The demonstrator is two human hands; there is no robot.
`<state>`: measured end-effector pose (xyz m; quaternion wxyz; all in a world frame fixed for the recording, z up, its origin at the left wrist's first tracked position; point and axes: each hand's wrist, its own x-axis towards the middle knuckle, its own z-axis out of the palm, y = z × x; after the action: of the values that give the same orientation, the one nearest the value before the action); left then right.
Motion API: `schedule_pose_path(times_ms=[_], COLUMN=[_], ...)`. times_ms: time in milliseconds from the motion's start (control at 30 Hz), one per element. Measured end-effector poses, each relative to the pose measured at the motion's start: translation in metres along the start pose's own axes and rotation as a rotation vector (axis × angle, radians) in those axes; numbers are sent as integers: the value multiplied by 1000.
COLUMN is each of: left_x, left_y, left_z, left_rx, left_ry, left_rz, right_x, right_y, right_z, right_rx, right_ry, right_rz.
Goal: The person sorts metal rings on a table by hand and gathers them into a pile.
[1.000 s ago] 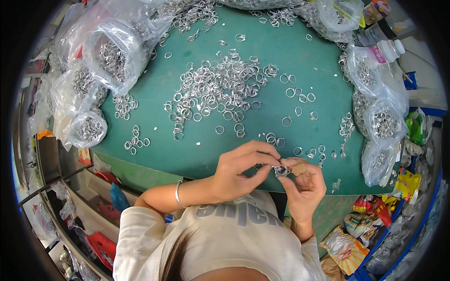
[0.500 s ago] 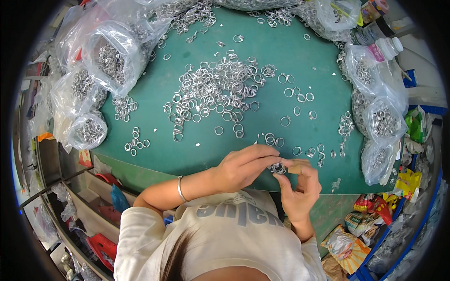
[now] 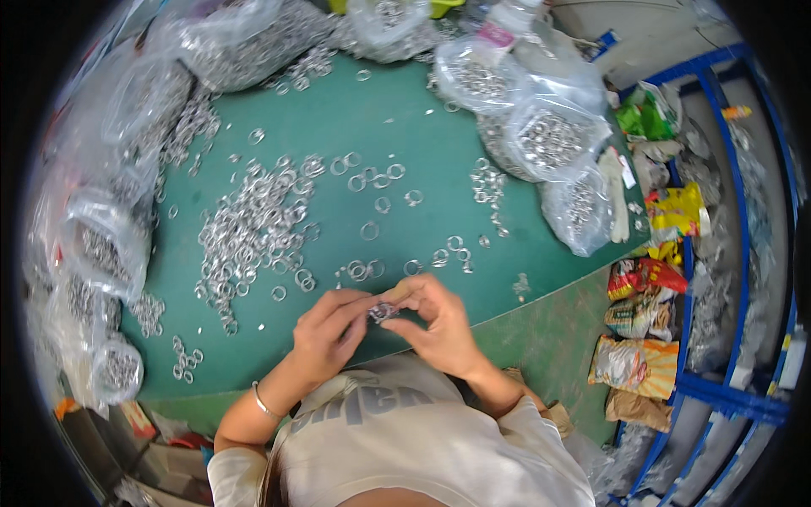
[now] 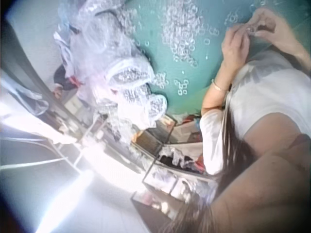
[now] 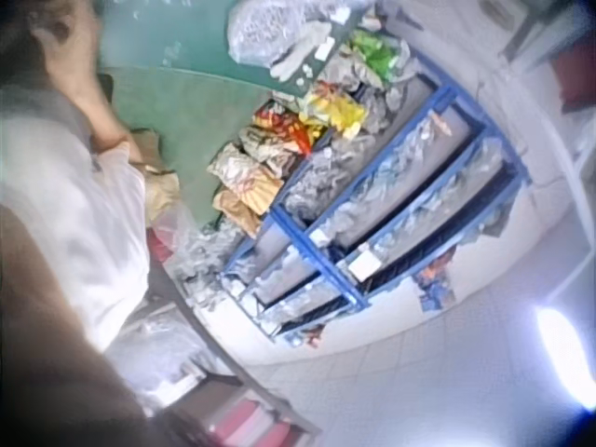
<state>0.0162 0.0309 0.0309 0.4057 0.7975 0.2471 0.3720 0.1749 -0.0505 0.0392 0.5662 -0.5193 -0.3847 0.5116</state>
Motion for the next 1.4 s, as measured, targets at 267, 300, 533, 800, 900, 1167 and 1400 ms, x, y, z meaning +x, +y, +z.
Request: schedule_pose_path(times_ms=[267, 300, 533, 800, 900, 1167, 1400], left_x=[-6, -7, 2, 29, 53, 144, 163], left_y=[8, 7, 8, 17, 31, 65, 28], left_z=[10, 8, 20, 50, 71, 215, 243], left_rx=[98, 74, -64, -178, -101, 239, 482], left_ry=[82, 33, 14, -99, -241, -506, -542], left_rz=[202, 221, -78, -30, 53, 518, 729], right_x=[-4, -8, -15, -51, -71, -92, -42], right_y=[4, 2, 2, -4, -1, -6, 9], right_z=[-3, -4, -9, -105, -161, -242, -313], right_rx=[321, 238, -175, -135, 83, 566, -502], right_ry=[-25, -33, 86, 656, 904, 928, 1121], right_rz=[29, 24, -107, -293, -313, -382, -293])
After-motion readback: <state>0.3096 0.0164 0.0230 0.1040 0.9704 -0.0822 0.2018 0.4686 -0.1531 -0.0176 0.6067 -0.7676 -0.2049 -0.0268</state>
